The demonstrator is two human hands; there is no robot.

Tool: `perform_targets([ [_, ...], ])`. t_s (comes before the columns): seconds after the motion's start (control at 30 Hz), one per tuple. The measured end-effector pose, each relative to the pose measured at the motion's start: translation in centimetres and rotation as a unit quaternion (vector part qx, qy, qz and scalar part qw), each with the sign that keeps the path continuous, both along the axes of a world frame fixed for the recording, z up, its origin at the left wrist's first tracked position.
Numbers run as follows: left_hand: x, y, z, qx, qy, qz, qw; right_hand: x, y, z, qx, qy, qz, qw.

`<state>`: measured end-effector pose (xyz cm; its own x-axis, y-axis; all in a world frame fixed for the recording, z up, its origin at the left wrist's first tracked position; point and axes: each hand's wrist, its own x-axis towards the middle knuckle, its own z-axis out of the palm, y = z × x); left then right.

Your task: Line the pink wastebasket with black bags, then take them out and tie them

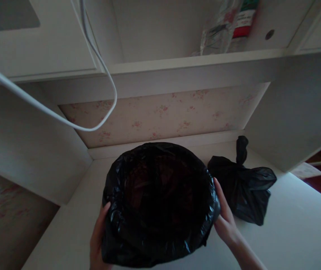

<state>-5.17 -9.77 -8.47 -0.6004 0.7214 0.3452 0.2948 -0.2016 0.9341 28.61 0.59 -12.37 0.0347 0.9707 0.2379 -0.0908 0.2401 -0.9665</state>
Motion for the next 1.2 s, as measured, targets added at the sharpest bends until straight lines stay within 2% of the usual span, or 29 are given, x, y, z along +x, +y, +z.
perform_targets([
  [0.1,1.0,0.9,1.8,0.037,0.002,0.006,0.999,0.8,0.5,1.6,-0.011,0.001,0.037,0.999],
  [0.17,1.1,1.2,2.4,0.053,0.007,-0.008,0.999,1.2,0.9,2.4,-0.021,0.019,0.054,0.998],
  [0.3,-0.1,1.6,2.7,0.075,0.032,-0.065,0.995,1.6,1.6,4.0,-0.02,0.041,0.091,0.995],
  [0.53,-1.1,1.7,3.4,0.066,0.039,-0.137,0.988,1.3,2.9,8.5,0.0,0.001,0.135,0.991],
  [0.67,-1.1,1.9,4.4,0.063,0.097,-0.148,0.982,1.2,3.7,10.4,0.013,-0.047,0.133,0.99],
  [0.83,-0.8,2.4,6.9,0.068,0.176,-0.15,0.971,0.7,4.6,12.0,0.096,-0.111,0.103,0.984],
  [0.93,-0.3,2.8,7.9,0.057,0.21,-0.127,0.968,0.1,5.2,12.8,0.087,-0.132,0.07,0.985],
  [1.03,0.0,3.1,7.8,0.05,0.223,-0.115,0.967,-0.5,5.6,13.9,0.065,-0.158,0.066,0.983],
  [1.2,-0.3,3.2,6.8,0.053,0.2,-0.133,0.969,-0.9,5.9,15.1,0.025,-0.187,0.07,0.98],
])
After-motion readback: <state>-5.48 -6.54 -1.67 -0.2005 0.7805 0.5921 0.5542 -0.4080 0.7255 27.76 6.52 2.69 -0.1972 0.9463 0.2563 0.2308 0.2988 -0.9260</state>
